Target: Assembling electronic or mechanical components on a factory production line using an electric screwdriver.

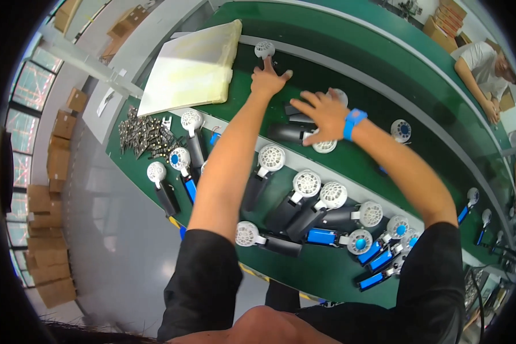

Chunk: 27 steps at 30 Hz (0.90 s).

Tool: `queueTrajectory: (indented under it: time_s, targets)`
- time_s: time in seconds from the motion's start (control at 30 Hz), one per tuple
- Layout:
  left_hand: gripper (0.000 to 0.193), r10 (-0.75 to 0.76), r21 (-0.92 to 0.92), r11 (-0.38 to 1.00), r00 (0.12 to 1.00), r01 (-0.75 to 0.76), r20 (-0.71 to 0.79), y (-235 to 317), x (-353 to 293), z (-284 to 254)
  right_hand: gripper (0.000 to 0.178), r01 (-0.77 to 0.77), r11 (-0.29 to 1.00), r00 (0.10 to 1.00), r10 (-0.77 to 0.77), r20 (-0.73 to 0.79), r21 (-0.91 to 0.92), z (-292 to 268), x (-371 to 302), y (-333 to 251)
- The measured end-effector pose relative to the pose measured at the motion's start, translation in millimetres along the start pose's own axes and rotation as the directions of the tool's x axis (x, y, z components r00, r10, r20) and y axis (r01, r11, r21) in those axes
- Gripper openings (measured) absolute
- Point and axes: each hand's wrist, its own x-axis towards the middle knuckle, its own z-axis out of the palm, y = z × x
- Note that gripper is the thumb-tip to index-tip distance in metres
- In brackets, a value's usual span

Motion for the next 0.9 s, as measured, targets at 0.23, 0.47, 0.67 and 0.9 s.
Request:
queueTrajectory:
  time_s: [0.23,0.47,0.67,0.9]
  targets:
    - [0.092,0.006,-0.064,0.998,0.999,-0.009,-0.035,-9.2,-31.9,19.6,0.124,-0.153,0.952,0.935,0.226,0.272,-0.265,-14.5,7.9,-48.7]
    - [0.081,-0.123,-0.114,0.988,0.984,0.108,-0.13,-30.0,-150.9,-106.8,0.125,-0.061,0.991,0.94,0.098,0.326,-0.122,-15.7,24.8,-66.6]
    - [0.073,-0.157,-0.271,0.957,0.972,0.105,-0.175,-34.4,-294.1,-143.9,0.124,-0.138,0.989,0.923,0.149,0.354,-0.059,-19.9,11.2,-20.6]
    - [0.069,-0.059,-0.362,0.932,0.98,-0.015,-0.192,-49.4,-464.3,-111.6,0.122,-0.236,0.933,0.92,0.305,0.247,-0.27,1.0,-4.0,-20.1]
